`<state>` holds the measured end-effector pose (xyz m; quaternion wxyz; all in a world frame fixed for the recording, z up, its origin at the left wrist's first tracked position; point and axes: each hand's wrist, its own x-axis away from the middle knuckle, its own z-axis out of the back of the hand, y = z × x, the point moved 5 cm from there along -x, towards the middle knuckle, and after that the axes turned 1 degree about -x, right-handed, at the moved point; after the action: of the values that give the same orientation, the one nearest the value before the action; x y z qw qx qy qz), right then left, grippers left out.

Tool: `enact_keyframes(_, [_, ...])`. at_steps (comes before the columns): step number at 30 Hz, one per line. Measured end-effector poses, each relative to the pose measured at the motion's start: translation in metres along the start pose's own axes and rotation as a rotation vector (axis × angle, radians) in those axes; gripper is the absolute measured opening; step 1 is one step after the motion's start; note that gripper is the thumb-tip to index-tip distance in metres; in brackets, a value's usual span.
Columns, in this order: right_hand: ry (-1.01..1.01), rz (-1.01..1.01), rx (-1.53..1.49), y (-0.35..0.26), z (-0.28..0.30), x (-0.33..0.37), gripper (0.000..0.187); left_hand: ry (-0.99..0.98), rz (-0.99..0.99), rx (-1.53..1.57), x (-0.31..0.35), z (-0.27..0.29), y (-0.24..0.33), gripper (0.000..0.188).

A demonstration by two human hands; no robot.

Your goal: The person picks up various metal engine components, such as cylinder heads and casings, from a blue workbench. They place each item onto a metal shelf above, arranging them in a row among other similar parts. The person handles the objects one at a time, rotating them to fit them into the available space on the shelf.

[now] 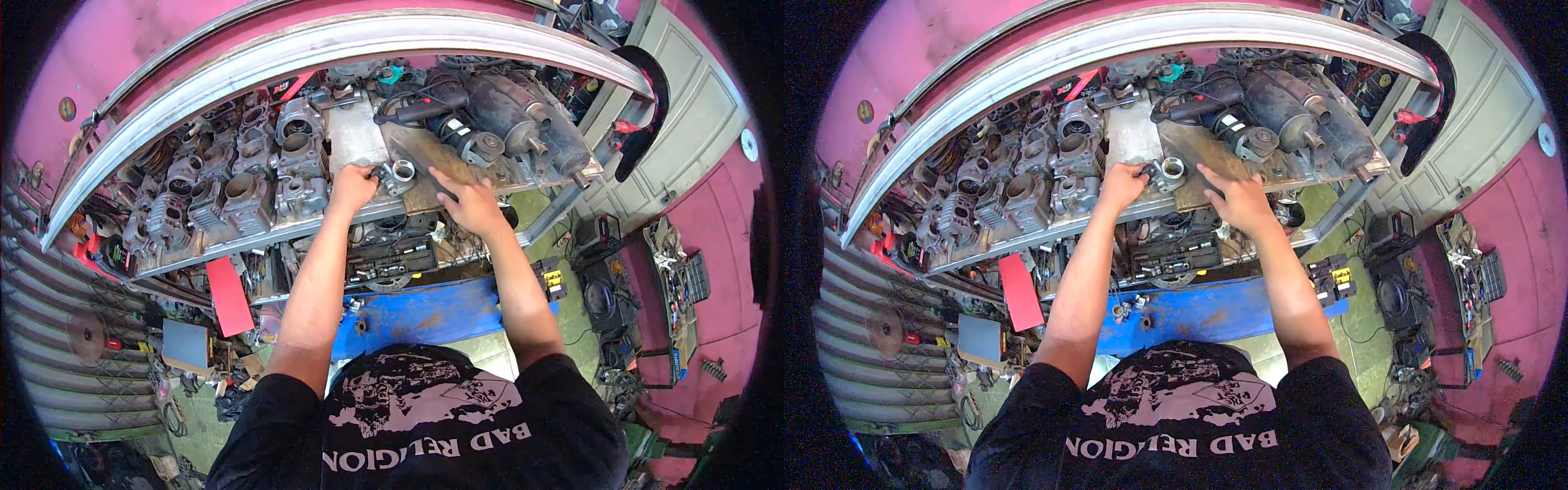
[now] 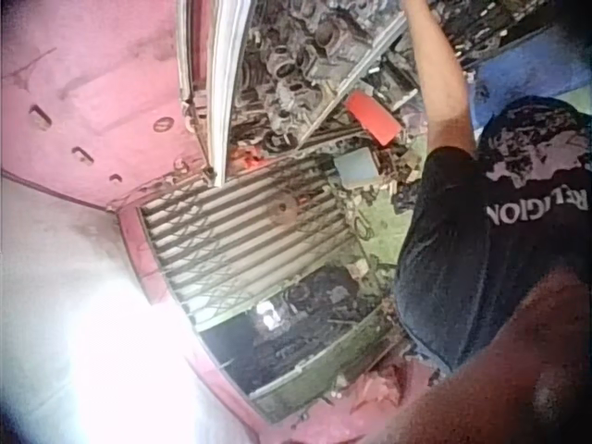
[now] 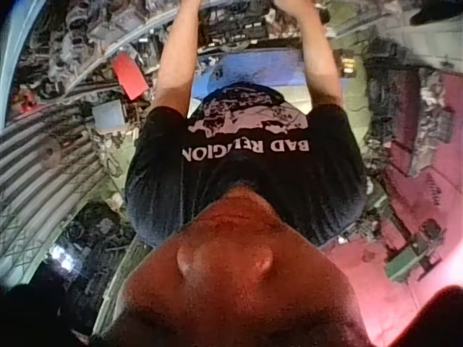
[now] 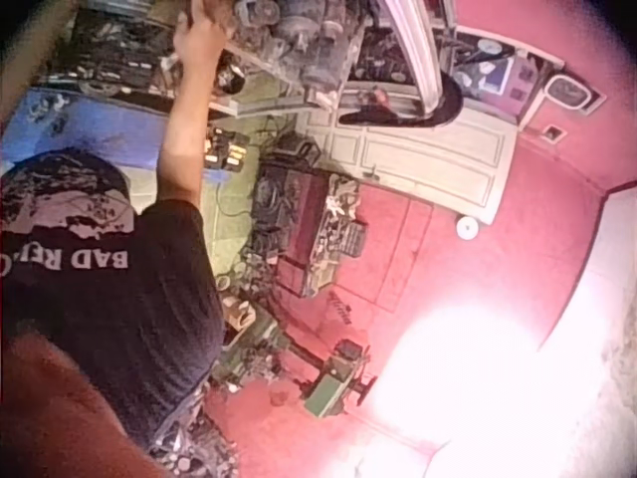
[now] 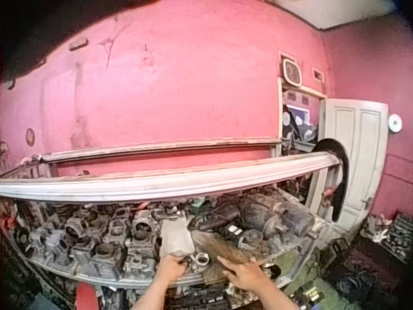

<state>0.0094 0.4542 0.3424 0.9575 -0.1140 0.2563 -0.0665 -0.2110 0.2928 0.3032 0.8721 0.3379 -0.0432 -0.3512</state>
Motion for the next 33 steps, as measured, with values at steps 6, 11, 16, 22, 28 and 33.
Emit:
enact_keyframes(6, [0.147,-0.163,-0.044,-0.024,-0.016,0.065,0.060,0.072,-0.023,0.004,-0.006,-0.006,-0.007,0.037])
enact_keyframes(11, [0.291,-0.165,-0.094,-0.020,-0.027,0.026,0.055,0.025,-0.055,-0.016,-0.015,-0.010,-0.010,0.032])
enact_keyframes(16, [0.063,-0.495,-0.257,-0.039,-0.056,0.034,0.061,-0.007,0.297,0.305,-0.015,-0.008,-0.015,0.028])
enact_keyframes(22, [0.164,-0.484,-0.469,-0.097,-0.040,0.074,0.061,0.060,0.423,0.586,-0.010,-0.013,-0.021,0.021])
enact_keyframes(28, [0.284,-0.468,-0.117,-0.062,-0.037,0.014,0.062,0.112,0.438,0.943,0.001,-0.030,-0.010,0.008])
enact_keyframes(33, [0.268,-0.277,-0.010,-0.081,-0.073,0.060,0.067,0.147,0.468,0.965,0.013,-0.038,-0.022,0.011])
